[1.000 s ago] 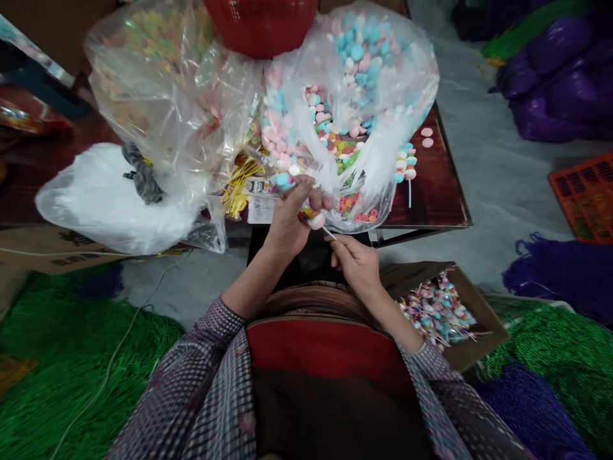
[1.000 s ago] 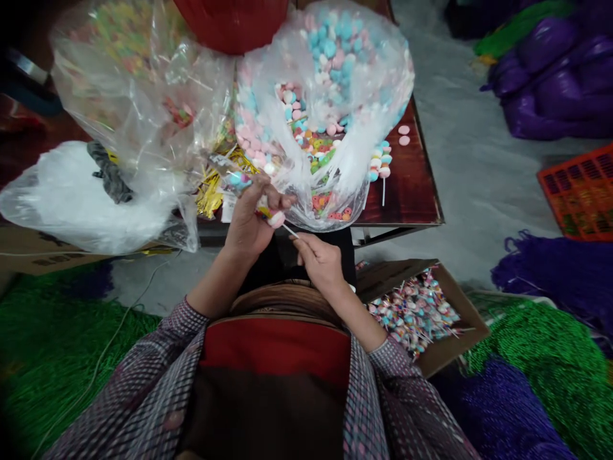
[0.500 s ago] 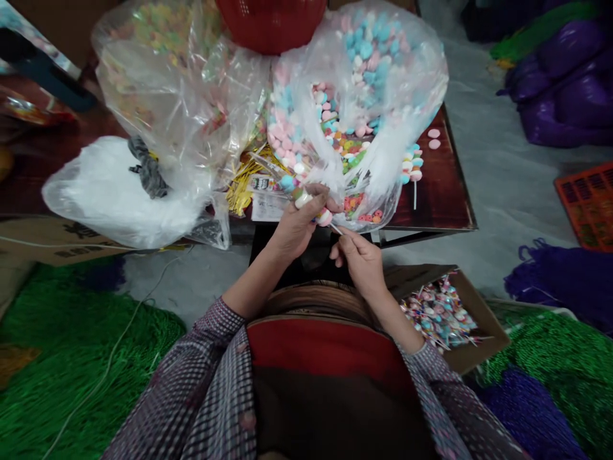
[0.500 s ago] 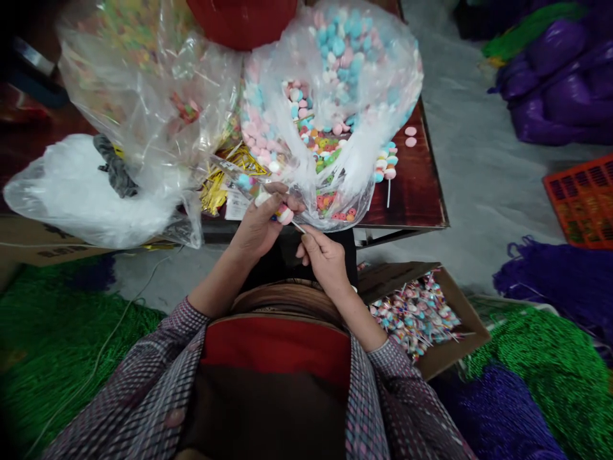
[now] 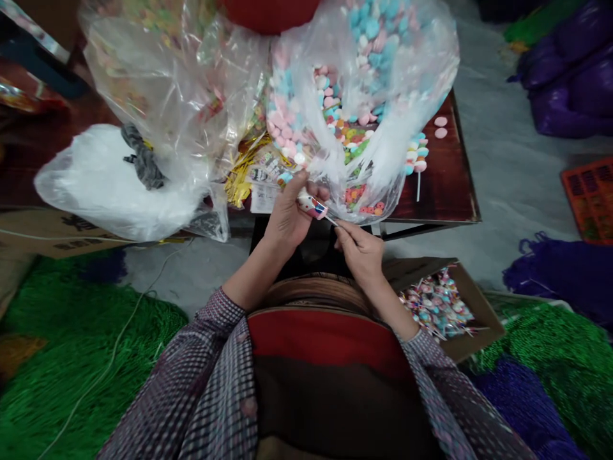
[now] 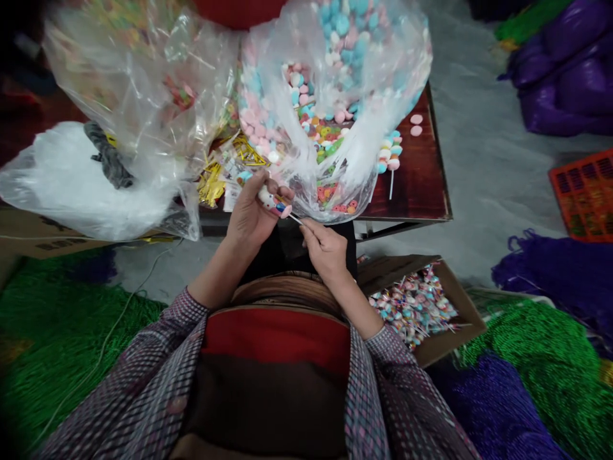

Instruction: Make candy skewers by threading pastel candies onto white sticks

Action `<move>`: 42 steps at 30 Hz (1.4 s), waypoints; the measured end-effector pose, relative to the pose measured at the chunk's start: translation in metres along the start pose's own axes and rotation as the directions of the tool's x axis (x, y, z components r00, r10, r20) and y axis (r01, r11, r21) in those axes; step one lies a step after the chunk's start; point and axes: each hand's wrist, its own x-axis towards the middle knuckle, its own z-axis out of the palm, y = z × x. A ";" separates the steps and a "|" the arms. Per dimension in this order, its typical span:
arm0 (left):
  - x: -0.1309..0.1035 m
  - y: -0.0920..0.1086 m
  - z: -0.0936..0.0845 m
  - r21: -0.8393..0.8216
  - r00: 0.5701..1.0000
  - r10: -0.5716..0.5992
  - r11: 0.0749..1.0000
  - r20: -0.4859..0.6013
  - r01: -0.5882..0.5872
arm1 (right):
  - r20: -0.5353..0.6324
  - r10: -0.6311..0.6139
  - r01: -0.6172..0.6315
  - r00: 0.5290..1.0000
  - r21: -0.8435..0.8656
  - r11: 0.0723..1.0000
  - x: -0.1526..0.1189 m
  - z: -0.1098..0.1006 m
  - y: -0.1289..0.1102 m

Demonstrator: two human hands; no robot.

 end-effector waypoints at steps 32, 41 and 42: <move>0.009 -0.002 -0.010 0.137 1.000 0.030 0.990 0.006 -0.031 | 0.240 0.096 -0.125 0.966 0.106 0.986 0.008 0.003 -0.010; -0.006 -0.020 -0.023 0.227 0.983 -0.046 0.974 0.179 0.004 | 0.225 0.153 -0.220 0.962 0.311 0.925 0.014 0.012 -0.010; -0.005 -0.020 -0.026 0.249 0.981 -0.043 0.969 0.187 -0.005 | 0.222 0.146 -0.214 0.964 0.322 0.922 0.014 0.012 -0.010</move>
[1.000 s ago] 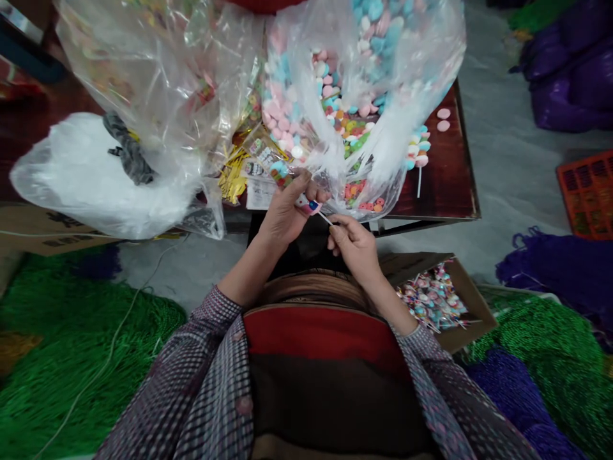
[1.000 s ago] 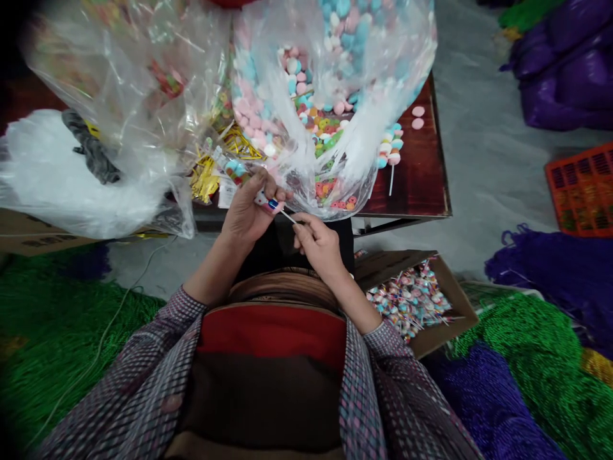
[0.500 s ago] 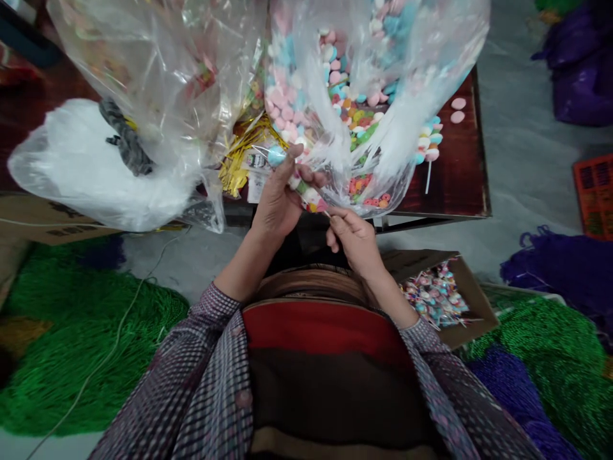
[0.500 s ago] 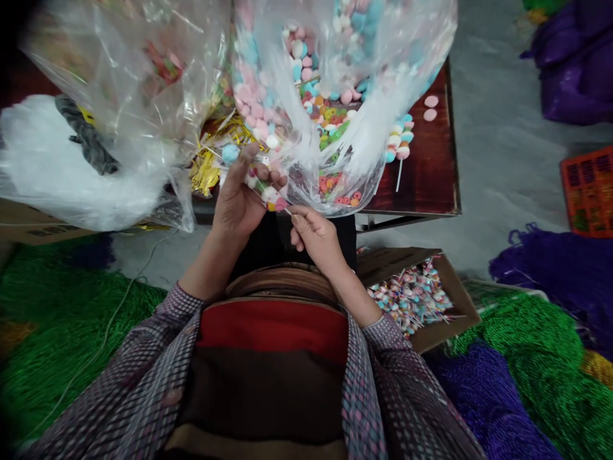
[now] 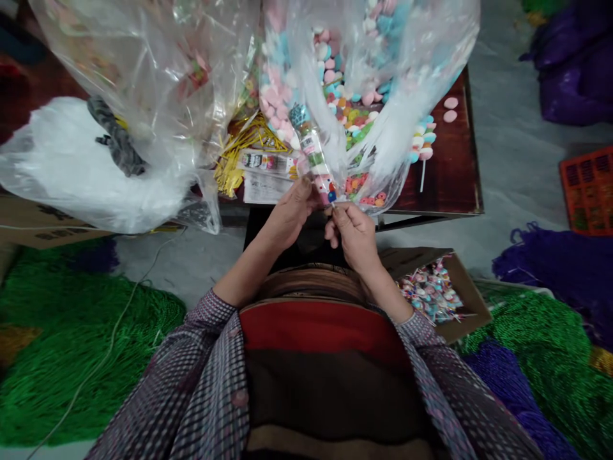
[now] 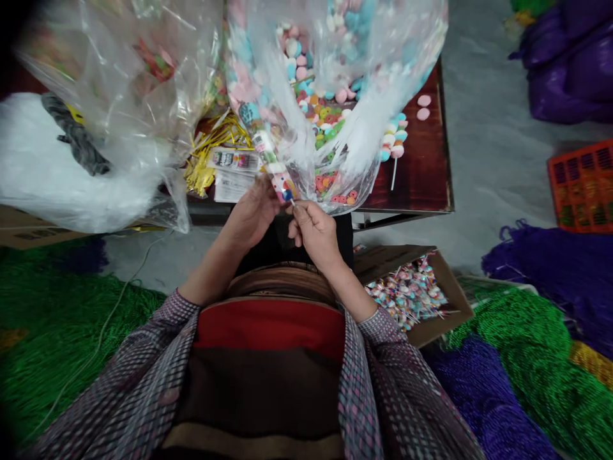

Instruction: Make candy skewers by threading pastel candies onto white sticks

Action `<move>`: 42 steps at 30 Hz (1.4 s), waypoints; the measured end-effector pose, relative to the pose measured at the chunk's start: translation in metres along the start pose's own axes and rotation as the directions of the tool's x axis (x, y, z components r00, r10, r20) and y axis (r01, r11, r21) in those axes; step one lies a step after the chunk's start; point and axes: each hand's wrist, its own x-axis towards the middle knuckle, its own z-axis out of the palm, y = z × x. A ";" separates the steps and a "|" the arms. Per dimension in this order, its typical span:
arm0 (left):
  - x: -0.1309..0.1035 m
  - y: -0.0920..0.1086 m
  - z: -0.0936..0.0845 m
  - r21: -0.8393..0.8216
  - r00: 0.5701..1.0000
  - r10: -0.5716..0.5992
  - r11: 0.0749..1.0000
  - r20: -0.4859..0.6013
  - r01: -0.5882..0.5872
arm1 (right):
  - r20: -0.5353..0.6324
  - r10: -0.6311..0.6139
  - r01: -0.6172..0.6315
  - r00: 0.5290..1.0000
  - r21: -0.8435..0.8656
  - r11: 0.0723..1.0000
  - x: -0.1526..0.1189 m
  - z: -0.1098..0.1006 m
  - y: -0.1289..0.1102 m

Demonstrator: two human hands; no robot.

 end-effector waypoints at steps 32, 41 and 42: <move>-0.001 0.001 0.011 0.044 0.992 -0.097 0.995 0.075 0.094 | -0.057 -0.048 0.040 0.997 -0.134 0.990 -0.003 0.008 -0.004; 0.015 0.053 -0.002 -0.106 0.970 0.123 0.983 -0.211 -0.148 | 0.106 -0.039 0.065 0.994 -0.250 0.966 -0.009 -0.004 -0.011; 0.017 0.053 -0.002 -0.097 0.967 0.121 0.985 -0.224 -0.145 | 0.130 -0.025 0.058 0.991 -0.263 0.963 -0.008 -0.004 -0.011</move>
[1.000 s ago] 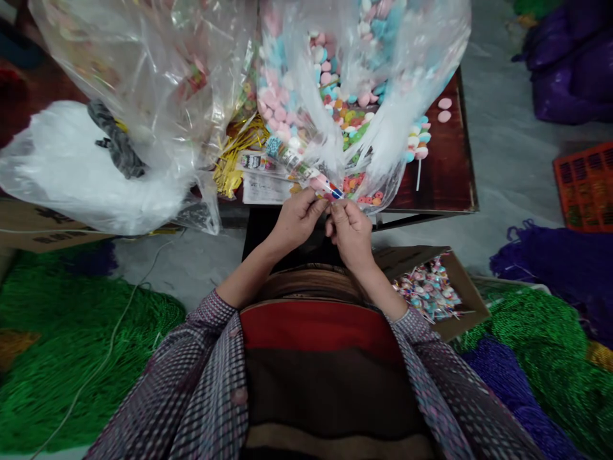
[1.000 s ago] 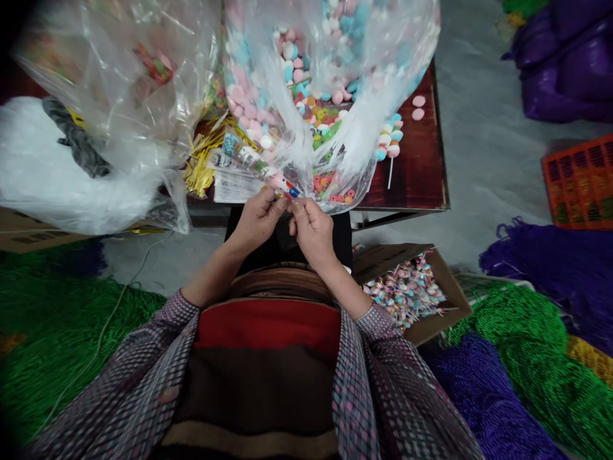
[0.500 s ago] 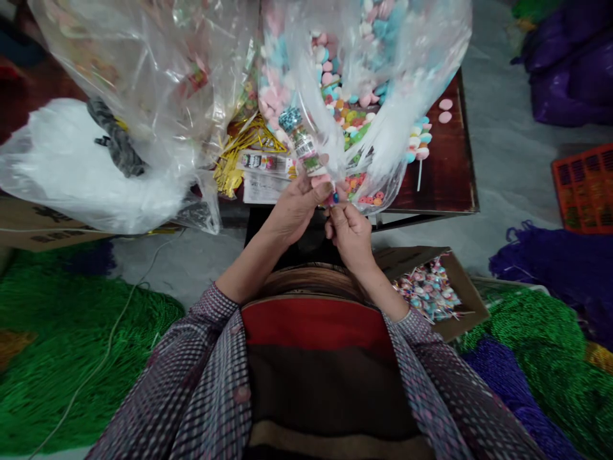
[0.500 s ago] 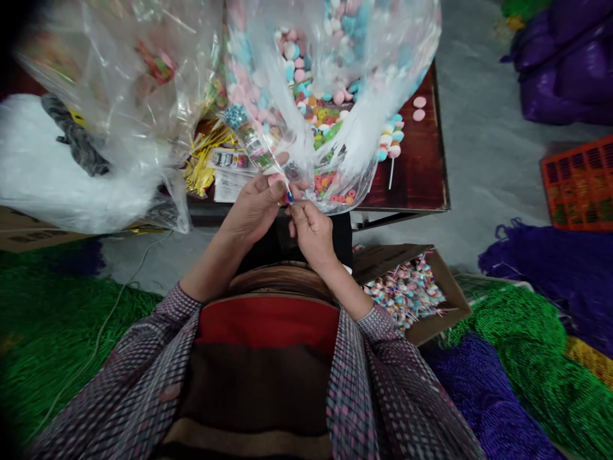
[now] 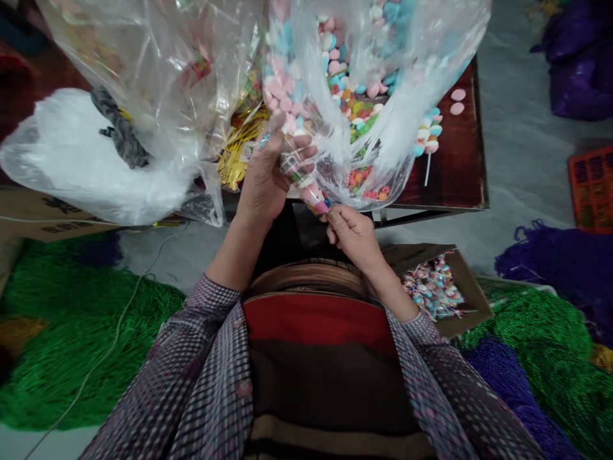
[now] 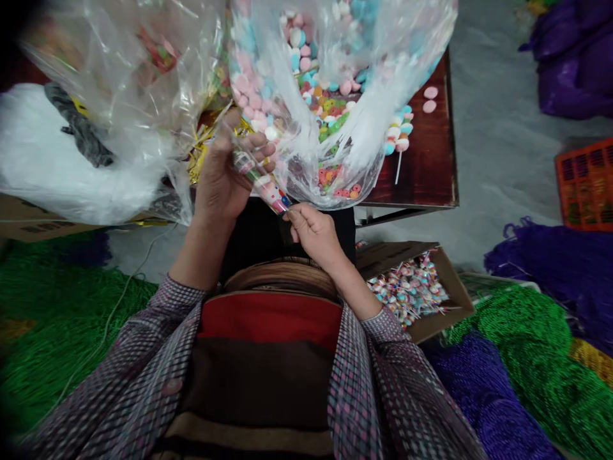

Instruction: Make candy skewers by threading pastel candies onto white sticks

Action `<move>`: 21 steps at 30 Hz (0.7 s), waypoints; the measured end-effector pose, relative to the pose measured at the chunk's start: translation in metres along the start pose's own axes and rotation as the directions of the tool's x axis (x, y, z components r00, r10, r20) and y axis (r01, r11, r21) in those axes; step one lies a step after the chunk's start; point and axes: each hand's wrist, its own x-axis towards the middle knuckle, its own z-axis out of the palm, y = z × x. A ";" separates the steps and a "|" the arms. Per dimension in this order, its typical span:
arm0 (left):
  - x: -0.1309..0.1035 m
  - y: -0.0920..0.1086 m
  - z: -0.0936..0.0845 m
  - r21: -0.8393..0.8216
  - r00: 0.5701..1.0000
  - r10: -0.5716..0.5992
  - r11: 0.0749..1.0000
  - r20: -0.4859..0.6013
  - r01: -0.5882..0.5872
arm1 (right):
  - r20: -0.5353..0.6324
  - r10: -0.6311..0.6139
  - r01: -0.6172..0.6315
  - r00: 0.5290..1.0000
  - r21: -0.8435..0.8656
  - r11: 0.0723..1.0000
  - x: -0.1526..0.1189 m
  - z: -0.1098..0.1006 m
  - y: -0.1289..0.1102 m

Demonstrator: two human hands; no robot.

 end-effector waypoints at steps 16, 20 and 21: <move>0.004 -0.030 0.001 -0.060 0.989 -0.093 0.994 -0.111 0.087 | -0.108 -0.134 0.101 0.985 -0.265 0.959 0.012 0.000 0.014; -0.001 -0.036 0.009 -0.106 0.987 -0.128 0.987 -0.102 0.117 | -0.132 -0.178 0.142 0.975 -0.245 0.959 0.014 0.000 0.014; -0.001 -0.038 0.011 -0.111 0.986 -0.129 0.987 -0.107 0.117 | -0.136 -0.191 0.154 0.972 -0.245 0.957 0.015 0.000 0.015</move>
